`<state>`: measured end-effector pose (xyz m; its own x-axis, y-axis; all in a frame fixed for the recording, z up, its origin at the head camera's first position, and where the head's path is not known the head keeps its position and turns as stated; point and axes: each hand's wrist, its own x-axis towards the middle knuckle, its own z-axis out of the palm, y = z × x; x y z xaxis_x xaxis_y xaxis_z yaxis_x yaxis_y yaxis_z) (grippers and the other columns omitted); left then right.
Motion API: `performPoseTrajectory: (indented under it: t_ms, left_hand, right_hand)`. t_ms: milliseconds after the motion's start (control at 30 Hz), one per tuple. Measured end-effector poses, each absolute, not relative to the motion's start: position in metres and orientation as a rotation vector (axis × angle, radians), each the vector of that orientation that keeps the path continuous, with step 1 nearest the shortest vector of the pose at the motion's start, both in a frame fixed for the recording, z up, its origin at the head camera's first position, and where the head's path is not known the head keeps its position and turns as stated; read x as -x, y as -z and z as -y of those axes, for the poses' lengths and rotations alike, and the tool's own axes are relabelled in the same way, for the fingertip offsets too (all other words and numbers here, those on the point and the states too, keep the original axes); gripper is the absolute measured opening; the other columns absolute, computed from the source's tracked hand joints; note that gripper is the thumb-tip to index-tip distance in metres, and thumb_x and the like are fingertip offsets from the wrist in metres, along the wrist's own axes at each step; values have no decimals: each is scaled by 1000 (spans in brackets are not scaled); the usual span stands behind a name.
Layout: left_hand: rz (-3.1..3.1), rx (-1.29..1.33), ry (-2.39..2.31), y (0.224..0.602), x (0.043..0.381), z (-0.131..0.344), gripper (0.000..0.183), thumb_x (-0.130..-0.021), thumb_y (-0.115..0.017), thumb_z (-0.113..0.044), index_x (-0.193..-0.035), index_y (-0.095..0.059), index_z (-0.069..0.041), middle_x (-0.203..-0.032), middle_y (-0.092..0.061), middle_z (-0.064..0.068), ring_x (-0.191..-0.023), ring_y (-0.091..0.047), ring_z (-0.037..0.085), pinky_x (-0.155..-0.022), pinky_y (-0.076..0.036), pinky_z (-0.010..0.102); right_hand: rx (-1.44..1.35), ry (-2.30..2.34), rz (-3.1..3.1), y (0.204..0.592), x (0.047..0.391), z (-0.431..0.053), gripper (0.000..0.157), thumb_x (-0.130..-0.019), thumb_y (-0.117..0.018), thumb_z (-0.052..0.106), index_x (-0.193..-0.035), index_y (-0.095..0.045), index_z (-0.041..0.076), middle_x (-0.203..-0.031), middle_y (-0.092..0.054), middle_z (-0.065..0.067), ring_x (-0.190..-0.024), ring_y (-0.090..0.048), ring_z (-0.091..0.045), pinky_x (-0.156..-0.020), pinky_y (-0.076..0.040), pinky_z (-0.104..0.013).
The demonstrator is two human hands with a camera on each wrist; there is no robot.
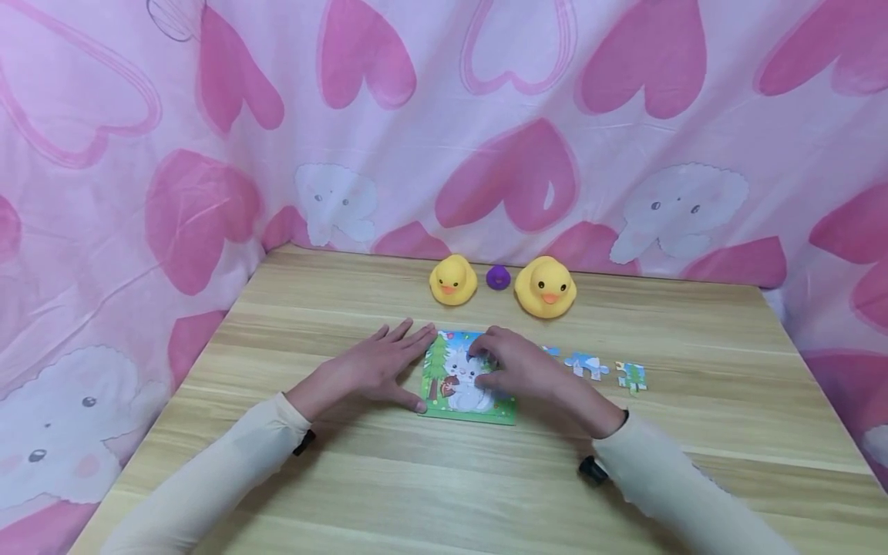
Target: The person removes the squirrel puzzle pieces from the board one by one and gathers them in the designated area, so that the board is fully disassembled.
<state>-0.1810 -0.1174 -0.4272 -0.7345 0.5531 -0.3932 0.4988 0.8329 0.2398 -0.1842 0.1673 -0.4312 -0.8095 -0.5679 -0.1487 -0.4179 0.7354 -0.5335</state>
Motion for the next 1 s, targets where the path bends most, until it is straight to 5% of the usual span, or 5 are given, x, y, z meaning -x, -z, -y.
performPoseTrajectory:
  t_ms: [333,667,1000]
  left_hand:
    - [-2562,-838,-192,427,180,117,125,-82,-71,-80,-172,-4,-24,-181,-2,-6,-168,0,34,-135,-7,61]
    - [-2573,-837,-160,427,182,118,126,-82,-70,-81,-172,-4,-23,-181,-2,-6,-168,-1,34,-135,-8,62]
    - [-2576,-818,-163,428,181,118,126,-81,-71,-82,-172,-6,-23,-181,-4,-6,-168,-2,34,-135,-8,62]
  right_hand:
    - [825,677,-2652,435,179,-132,48,-91,-85,36,-132,-70,17,-128,-66,-1,-109,-61,-16,-101,-58,-43]
    - [766,746,-2652,437,175,-119,59,-90,-86,31,-139,-63,10,-118,-64,-5,-100,-57,-17,-89,-55,-36]
    - [791,871,-2565,442,179,-122,56,-90,-86,28,-140,-62,20,-122,-62,-4,-107,-58,-19,-94,-54,-41]
